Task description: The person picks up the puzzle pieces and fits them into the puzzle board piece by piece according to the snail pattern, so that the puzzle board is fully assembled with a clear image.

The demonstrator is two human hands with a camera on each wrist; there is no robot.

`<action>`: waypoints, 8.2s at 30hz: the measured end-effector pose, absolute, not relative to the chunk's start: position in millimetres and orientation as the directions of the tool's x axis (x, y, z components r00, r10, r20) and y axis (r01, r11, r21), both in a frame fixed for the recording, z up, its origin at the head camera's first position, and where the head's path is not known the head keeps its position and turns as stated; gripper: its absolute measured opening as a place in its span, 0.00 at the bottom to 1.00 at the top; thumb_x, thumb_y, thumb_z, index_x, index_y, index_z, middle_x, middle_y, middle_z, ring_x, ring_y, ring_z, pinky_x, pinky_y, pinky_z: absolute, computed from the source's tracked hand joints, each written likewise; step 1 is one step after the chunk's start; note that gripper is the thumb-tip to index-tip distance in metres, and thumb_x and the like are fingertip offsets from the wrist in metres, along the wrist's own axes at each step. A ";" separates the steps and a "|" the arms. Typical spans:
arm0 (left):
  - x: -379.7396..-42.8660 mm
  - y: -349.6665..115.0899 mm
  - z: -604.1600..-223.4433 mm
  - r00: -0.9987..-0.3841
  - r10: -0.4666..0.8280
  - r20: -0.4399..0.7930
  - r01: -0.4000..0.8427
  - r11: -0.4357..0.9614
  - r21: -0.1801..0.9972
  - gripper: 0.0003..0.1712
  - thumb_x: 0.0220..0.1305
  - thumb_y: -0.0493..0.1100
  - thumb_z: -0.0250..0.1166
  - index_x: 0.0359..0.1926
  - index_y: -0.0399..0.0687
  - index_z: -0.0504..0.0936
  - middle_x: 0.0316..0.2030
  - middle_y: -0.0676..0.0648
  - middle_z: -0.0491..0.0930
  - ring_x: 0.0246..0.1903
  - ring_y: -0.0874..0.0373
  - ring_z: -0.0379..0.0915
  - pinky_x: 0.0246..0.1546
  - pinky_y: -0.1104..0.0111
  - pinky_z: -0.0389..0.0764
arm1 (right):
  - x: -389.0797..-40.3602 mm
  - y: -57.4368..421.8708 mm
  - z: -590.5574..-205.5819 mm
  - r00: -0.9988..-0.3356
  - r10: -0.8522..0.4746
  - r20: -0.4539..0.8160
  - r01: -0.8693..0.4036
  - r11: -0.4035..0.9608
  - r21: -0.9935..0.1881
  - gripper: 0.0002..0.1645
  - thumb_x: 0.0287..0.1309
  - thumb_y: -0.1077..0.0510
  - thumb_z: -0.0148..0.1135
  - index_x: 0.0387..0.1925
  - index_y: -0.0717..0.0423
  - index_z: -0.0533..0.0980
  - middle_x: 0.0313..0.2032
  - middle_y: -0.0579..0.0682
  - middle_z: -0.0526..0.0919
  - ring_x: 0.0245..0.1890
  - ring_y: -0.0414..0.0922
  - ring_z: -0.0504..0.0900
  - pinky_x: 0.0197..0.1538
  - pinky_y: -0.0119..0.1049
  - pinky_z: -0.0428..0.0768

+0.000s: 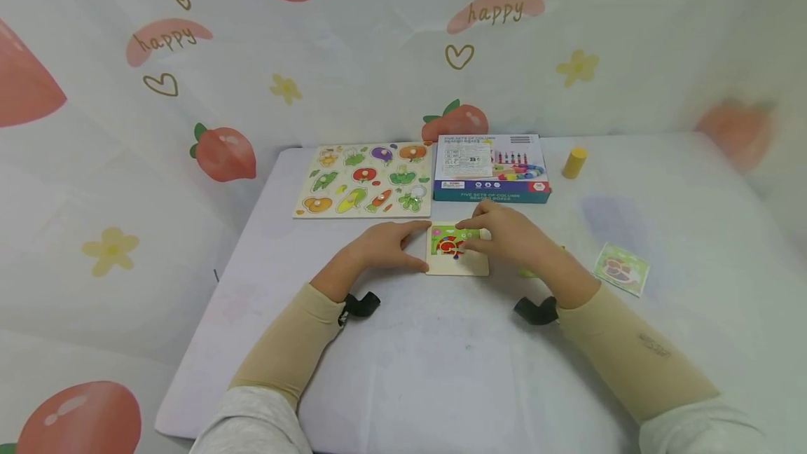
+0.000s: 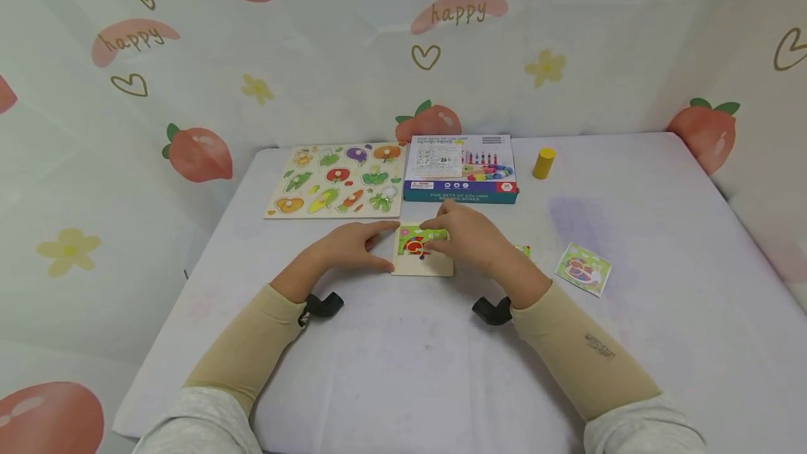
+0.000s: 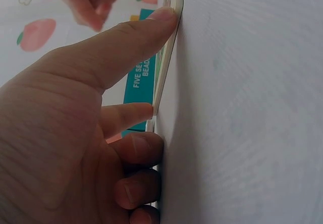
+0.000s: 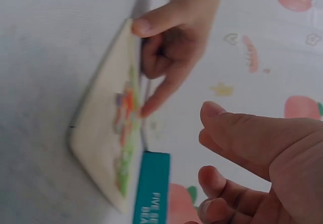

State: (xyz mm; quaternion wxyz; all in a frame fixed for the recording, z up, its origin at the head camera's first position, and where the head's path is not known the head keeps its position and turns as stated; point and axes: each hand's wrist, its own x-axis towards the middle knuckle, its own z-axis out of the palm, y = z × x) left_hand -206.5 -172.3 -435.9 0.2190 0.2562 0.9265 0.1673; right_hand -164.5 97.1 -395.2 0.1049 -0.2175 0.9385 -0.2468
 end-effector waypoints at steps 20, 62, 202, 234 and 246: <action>-204.9 -171.7 -434.6 -0.784 0.535 -0.316 0.403 0.825 0.396 0.54 0.54 0.69 0.74 0.79 0.68 0.62 0.45 0.51 0.75 0.47 0.54 0.68 0.54 0.59 0.72 | -133.1 137.7 -328.7 -0.888 -0.450 0.094 -0.433 0.749 -0.502 0.26 0.63 0.47 0.73 0.60 0.51 0.82 0.46 0.49 0.79 0.39 0.48 0.73 0.39 0.42 0.76; -205.0 -172.5 -437.6 -0.781 0.547 -0.300 0.406 0.811 0.421 0.54 0.54 0.71 0.73 0.78 0.68 0.63 0.37 0.50 0.72 0.42 0.56 0.68 0.43 0.61 0.69 | -143.8 266.0 -337.1 -0.966 -0.232 -0.112 -0.131 0.817 -0.562 0.27 0.61 0.46 0.74 0.57 0.53 0.82 0.43 0.49 0.80 0.38 0.42 0.76 0.41 0.33 0.73; -206.7 -172.8 -437.7 -0.775 0.552 -0.307 0.410 0.810 0.420 0.55 0.53 0.71 0.74 0.78 0.66 0.63 0.32 0.49 0.70 0.37 0.56 0.68 0.38 0.62 0.65 | -117.9 141.7 -333.9 -0.753 -0.513 0.412 -0.640 0.716 -0.277 0.17 0.53 0.55 0.79 0.44 0.54 0.86 0.43 0.47 0.84 0.43 0.45 0.83 0.40 0.42 0.82; -207.5 -172.6 -438.5 -0.775 0.550 -0.312 0.412 0.814 0.411 0.55 0.53 0.72 0.74 0.79 0.67 0.63 0.34 0.49 0.71 0.38 0.56 0.68 0.38 0.62 0.66 | -159.1 110.3 -409.0 -0.826 -0.559 0.072 -0.548 0.769 -0.329 0.13 0.55 0.50 0.79 0.39 0.51 0.91 0.38 0.45 0.85 0.37 0.44 0.81 0.41 0.38 0.80; -207.3 -172.6 -439.7 -0.777 0.550 -0.307 0.413 0.813 0.410 0.55 0.53 0.71 0.74 0.78 0.67 0.63 0.36 0.49 0.72 0.40 0.55 0.69 0.41 0.61 0.68 | -164.4 111.8 -423.3 -0.827 -0.556 0.077 -0.544 0.759 -0.358 0.13 0.56 0.51 0.78 0.42 0.52 0.91 0.39 0.47 0.86 0.38 0.44 0.81 0.44 0.41 0.81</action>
